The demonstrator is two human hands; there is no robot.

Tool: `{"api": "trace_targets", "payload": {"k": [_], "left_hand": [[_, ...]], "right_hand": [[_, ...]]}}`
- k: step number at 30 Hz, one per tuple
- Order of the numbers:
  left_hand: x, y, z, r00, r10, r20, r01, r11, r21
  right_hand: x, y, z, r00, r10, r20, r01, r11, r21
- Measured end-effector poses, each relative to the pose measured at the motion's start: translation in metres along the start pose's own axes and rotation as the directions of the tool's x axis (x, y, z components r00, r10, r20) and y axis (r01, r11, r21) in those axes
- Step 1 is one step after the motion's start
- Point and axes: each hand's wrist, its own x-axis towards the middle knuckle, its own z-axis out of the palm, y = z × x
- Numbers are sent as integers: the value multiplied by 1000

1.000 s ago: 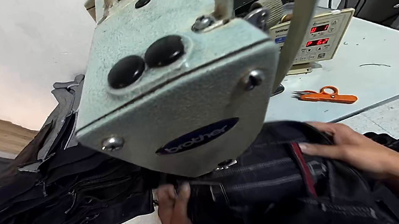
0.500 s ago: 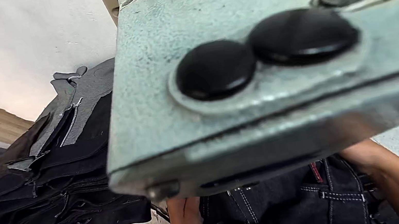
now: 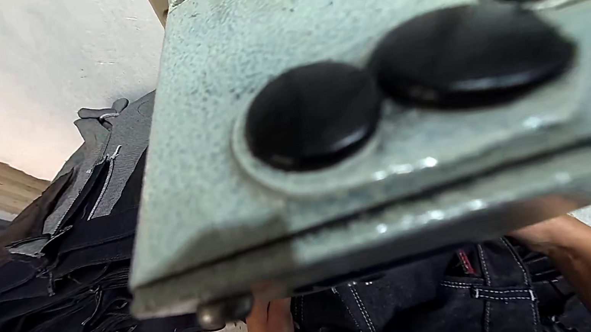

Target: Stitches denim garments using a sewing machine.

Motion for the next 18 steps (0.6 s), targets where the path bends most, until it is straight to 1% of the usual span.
{"api": "trace_targets", "payload": {"k": [2, 3, 5, 7, 9, 10, 11, 12, 14, 16, 18], "left_hand": [[0, 1, 0, 999, 26, 35, -27, 999, 46], [0, 3, -1, 998, 40, 47, -44, 995, 92], [0, 8, -3, 998, 29, 47, -35, 988, 152], [-2, 15, -5, 998, -27, 49, 14, 967, 256], [-7, 25, -7, 996, -64, 60, 32, 901, 433], [-9, 32, -8, 995, -67, 69, 22, 856, 516], [-12, 38, -8, 996, -42, 81, -15, 806, 592], [-14, 44, -8, 995, 10, 98, -72, 745, 663], [-20, 56, -10, 985, 105, 137, -173, 642, 747], [-25, 69, -12, 974, 132, 185, -227, 587, 777], [-30, 79, -12, 961, 144, 237, -277, 538, 796]], "right_hand": [[2, 3, -4, 996, -90, 14, 91, 977, -193], [2, 5, -6, 987, -160, 18, 158, 937, -313], [3, 11, -7, 941, -339, 2, 286, 791, -541], [0, 8, -1, 858, -514, 5, 385, 636, -668], [-7, 0, 12, 784, -620, 17, 411, 499, -763], [-10, -5, 19, 758, -652, 14, 401, 448, -799], [-14, -7, 27, 745, -667, -7, 373, 425, -825], [-16, -7, 33, 744, -666, -44, 330, 423, -844], [-18, -2, 36, 765, -628, -141, 233, 474, -849], [-16, 8, 28, 819, -539, -198, 169, 555, -814], [-13, 23, 20, 864, -460, -205, 161, 637, -754]]}}
